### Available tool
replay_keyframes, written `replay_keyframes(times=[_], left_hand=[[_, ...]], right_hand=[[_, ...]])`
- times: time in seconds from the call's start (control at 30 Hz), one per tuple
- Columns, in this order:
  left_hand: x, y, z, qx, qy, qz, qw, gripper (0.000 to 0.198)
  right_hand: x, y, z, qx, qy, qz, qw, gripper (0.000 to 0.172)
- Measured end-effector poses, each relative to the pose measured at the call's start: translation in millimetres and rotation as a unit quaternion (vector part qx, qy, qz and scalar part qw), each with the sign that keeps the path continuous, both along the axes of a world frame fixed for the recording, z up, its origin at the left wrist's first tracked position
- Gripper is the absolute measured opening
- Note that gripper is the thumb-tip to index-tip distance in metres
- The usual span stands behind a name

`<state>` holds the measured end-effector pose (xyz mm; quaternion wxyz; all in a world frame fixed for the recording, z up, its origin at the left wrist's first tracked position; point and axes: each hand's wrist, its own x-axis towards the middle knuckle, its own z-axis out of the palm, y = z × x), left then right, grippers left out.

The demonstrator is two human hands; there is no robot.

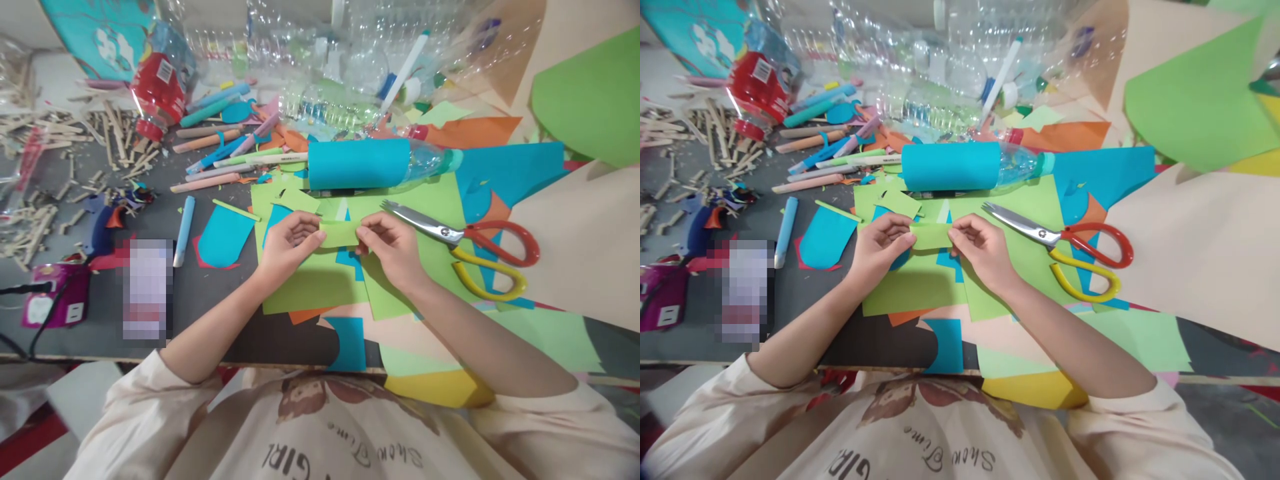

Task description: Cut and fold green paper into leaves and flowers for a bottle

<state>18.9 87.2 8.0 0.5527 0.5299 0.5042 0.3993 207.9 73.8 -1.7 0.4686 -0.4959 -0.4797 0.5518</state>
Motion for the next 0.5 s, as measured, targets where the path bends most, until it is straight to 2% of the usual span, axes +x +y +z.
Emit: replay_keyframes(times=[0.33, 0.5], left_hand=[[-1.8, 0.6, 0.2, 0.028, 0.01, 0.008, 1.0, 0.04], [-2.5, 0.1, -0.7, 0.019, 0.014, 0.016, 1.0, 0.04]], right_hand=[[-1.6, -1.3, -1.0, 0.017, -0.028, -0.024, 0.999, 0.037], [-2.6, -2.3, 0.5, 0.043, -0.039, -0.029, 0.998, 0.032]])
